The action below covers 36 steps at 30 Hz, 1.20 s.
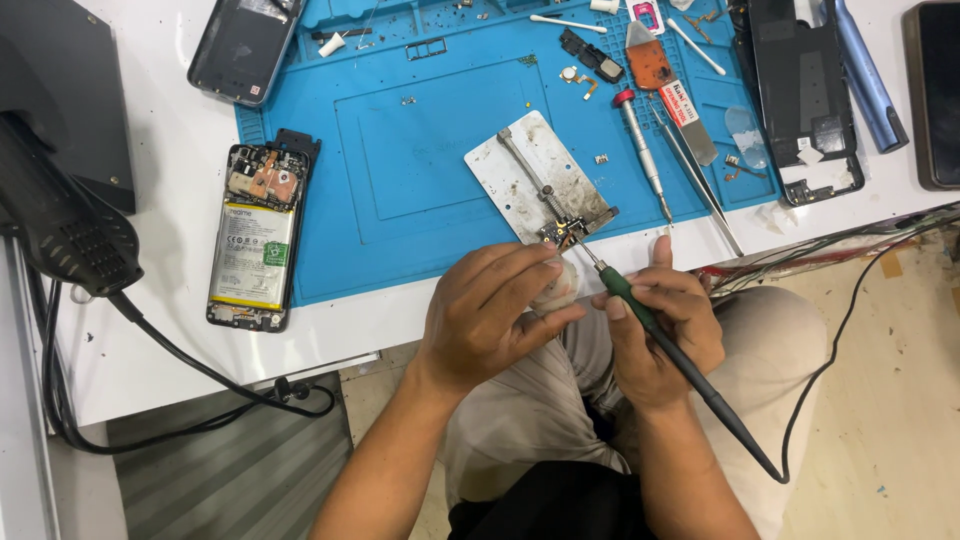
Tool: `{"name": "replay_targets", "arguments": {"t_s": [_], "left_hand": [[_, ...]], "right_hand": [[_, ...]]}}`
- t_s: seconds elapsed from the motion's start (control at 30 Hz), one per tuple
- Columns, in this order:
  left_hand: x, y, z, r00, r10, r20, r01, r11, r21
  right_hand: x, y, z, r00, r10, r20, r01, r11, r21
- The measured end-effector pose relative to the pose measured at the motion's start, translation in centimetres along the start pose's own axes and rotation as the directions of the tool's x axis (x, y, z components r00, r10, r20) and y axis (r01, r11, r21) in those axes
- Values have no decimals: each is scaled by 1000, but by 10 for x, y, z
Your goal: Soldering small electronic components onto a mobile phone motherboard using a soldering iron.
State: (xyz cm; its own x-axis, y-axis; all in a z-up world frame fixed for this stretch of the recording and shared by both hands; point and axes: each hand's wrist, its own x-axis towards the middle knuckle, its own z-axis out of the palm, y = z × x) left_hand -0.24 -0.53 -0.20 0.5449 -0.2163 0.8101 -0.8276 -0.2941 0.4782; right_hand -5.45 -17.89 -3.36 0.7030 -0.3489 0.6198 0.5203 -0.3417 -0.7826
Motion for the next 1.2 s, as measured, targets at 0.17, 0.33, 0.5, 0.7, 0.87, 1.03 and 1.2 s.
{"name": "replay_targets", "arguments": {"t_s": [0.17,0.33,0.5,0.7,0.87,1.03,1.2], "left_hand": [[2,1,0,1000,3,-12,-3,1000,3],[2,0,-1,1000,9,-16,-9,1000,17],[2,0,1,999,4,-37,-4,1000,6],[3,-1,0,1000,7,-21,-7,1000,8],[3,0,-1,1000,17,-7,-17,1000,8],[4,1,-2,1000,26,8,-26,1000,-9],[4,1,-2,999,37,19,-37,999,-7]], "right_hand": [[1,0,1,1000,-4,2,4,1000,-8],[2,-1,1,1000,-10,6,10,1000,-17],[4,0,2,1000,-12,7,12,1000,-25],[5,-2,2,1000,-19,12,19,999,-32],[5,-4,2,1000,-26,13,27,999,-37],[6,-5,-1,999,-37,15,37,998,-43],[6,-7,-1,999,-44,10,44,998,-49]]}}
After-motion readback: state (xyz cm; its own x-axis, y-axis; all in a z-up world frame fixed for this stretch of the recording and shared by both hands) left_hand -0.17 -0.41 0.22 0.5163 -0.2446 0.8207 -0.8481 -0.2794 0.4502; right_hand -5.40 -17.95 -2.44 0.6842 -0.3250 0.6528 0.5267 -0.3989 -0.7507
